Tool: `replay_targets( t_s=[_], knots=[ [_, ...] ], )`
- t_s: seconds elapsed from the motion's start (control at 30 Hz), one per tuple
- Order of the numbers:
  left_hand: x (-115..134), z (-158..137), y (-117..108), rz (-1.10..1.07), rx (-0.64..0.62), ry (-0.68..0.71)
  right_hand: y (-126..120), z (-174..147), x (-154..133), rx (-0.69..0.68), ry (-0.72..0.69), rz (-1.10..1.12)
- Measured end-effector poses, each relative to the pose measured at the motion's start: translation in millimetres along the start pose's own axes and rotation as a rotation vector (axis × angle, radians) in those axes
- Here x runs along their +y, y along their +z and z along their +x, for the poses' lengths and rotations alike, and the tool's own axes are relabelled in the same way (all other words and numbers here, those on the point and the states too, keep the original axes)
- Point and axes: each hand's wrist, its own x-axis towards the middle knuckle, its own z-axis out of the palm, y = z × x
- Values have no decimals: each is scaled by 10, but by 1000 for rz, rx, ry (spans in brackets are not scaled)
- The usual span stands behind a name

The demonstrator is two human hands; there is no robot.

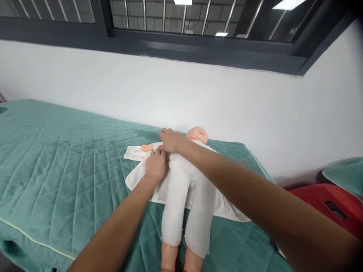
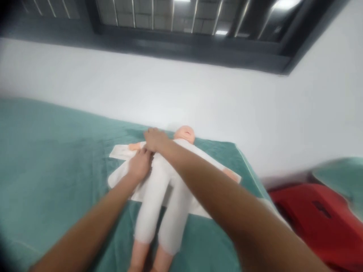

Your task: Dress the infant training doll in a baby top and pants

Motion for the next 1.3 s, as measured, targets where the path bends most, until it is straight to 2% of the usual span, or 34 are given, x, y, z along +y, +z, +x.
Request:
replay_targets(
  t_s=[0.1,0.2,0.4,0.47,0.67,0.83,0.93,1.17,1.23,1.3],
  knots=[
    [-28,-26,77,4,38,-8,157,141,-116,-82,14,14],
    [-102,-13,85,-110,68,-32,191,142,-10,-114,39,34],
    [-274,63,29,-652,262,-281,47,-97,243,1,80,107],
    [-304,65,9,-787,290,-340,36,-206,283,39,74,163],
    [-358,34,-36,-1050,352,-466,133,-464,377,75,19,184],
    [-405,51,-12,-1105,468,-542,186,-548,396,13,32,55],
    [-377,41,2,-1002,483,-483,241,-516,323,-12,19,-42],
    [-224,-9,4,-669,332,7,314,-355,158,28,48,6],
    [-225,-24,4,-635,310,59,247,-441,191,81,53,63],
    [-252,-42,3,-587,337,22,163,-642,288,226,87,191]
  ],
)
